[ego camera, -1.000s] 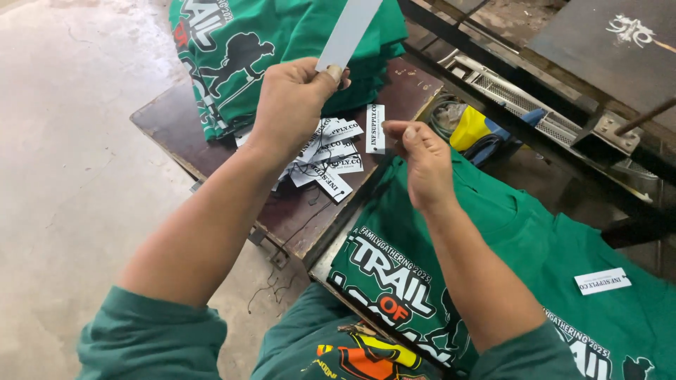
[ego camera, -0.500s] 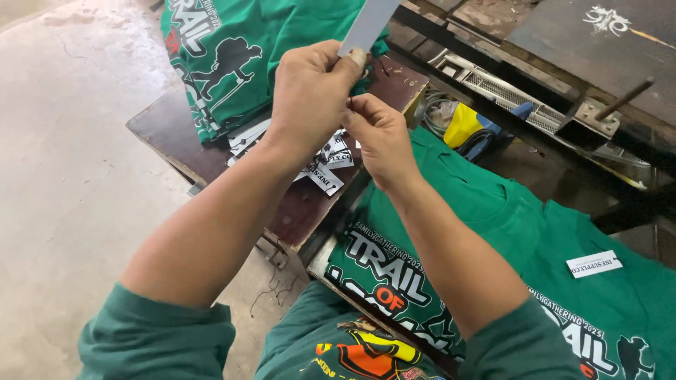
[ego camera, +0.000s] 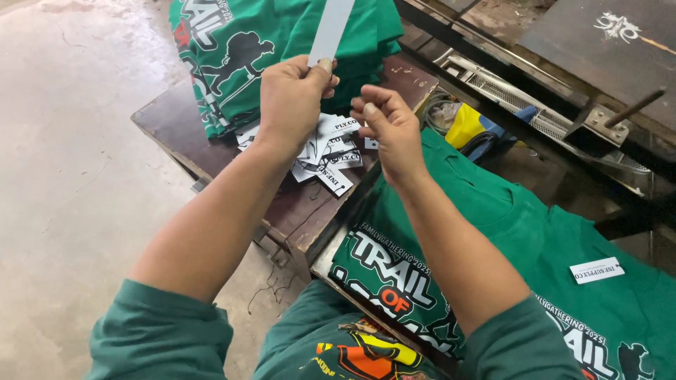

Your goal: The person attaches white tags to a stack of green t-shirts. They pick up a tag, thread it through the neck of a shirt, and then move the shirt to a separate pile. This process is repeated for multiple shirts.

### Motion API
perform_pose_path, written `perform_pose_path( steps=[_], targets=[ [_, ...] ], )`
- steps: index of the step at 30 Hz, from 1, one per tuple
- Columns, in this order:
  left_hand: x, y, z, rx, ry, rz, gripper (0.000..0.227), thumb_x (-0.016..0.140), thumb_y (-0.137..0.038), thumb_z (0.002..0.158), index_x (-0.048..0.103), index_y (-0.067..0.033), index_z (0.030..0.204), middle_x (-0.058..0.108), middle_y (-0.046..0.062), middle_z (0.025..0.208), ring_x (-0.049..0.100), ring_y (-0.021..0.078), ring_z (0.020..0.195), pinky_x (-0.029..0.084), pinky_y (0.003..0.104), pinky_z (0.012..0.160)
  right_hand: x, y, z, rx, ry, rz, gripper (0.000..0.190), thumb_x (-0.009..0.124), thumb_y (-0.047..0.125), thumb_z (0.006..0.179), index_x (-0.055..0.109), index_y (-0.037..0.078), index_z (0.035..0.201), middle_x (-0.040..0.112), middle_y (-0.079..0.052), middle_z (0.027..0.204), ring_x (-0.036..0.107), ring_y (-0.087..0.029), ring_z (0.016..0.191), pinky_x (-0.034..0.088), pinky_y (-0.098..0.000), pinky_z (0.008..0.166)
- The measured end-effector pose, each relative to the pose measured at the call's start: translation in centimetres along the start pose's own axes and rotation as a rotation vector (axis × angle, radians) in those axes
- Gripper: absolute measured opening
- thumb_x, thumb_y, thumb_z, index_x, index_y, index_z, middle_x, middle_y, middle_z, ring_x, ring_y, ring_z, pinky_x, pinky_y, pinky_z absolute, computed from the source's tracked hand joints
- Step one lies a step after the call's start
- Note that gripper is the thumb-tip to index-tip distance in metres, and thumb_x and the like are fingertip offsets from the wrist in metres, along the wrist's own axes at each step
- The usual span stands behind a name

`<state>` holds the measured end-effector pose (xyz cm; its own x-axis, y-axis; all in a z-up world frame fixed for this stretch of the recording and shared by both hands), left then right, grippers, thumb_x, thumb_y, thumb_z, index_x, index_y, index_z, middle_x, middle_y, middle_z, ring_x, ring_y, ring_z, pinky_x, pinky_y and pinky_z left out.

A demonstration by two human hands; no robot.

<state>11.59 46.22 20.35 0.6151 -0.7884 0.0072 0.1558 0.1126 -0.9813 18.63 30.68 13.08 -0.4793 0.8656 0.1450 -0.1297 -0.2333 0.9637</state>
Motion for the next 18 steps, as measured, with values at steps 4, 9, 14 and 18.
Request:
perform_pose_path(
  steps=[4, 9, 14, 18],
  targets=[
    [0.5, 1.1, -0.4, -0.101, 0.124, 0.029, 0.019, 0.065, -0.018, 0.094, 0.079, -0.0055, 0.093, 0.075, 0.003, 0.075, 0.067, 0.0087, 0.066, 0.057, 0.020, 0.066, 0.1, 1.5, 1.6, 0.085, 0.031, 0.142, 0.060, 0.069, 0.039, 0.091, 0.054, 0.012, 0.143, 0.070, -0.005, 0.126, 0.072, -0.017, 0.109, 0.054, -0.0260, 0.080],
    [1.0, 3.3, -1.0, -0.118, 0.273, 0.241, 0.017, 0.064, -0.018, 0.090, 0.080, -0.0142, 0.085, 0.073, -0.002, 0.065, 0.071, 0.0069, 0.059, 0.048, 0.017, 0.056, -0.4, -2.0, 4.8, -0.034, 0.084, 0.217, 0.022, 0.075, 0.003, 0.093, 0.069, -0.003, 0.114, 0.068, -0.014, 0.085, 0.073, -0.022, 0.066, 0.062, -0.0257, 0.050],
    [0.5, 3.0, -1.2, -0.199, 0.265, 0.088, 0.026, 0.068, -0.015, 0.087, 0.075, -0.0019, 0.109, 0.074, 0.006, 0.075, 0.071, 0.0087, 0.065, 0.050, 0.017, 0.059, 0.4, -1.7, 5.0, 0.031, -0.039, 0.256, 0.015, 0.073, 0.005, 0.095, 0.066, 0.001, 0.107, 0.068, -0.012, 0.083, 0.074, -0.023, 0.069, 0.066, -0.0334, 0.053],
    [-0.5, 3.2, -1.0, -0.152, 0.203, 0.111, 0.038, 0.068, -0.021, 0.089, 0.071, -0.0010, 0.121, 0.074, 0.009, 0.085, 0.072, 0.0124, 0.079, 0.056, 0.022, 0.066, 0.1, -1.6, 5.3, 0.110, -0.085, 0.447, 0.013, 0.069, 0.009, 0.098, 0.064, 0.003, 0.108, 0.069, -0.014, 0.091, 0.077, -0.028, 0.082, 0.070, -0.0316, 0.061]
  ],
)
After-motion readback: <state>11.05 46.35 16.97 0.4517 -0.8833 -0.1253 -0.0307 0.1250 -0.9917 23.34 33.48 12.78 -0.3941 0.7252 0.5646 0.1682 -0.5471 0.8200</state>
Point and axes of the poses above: each hand's wrist, its own z-axis towards the middle knuckle, its own x-axis out of the palm, y = z × x, the point moved 2 cm from there along z, towards the middle knuckle
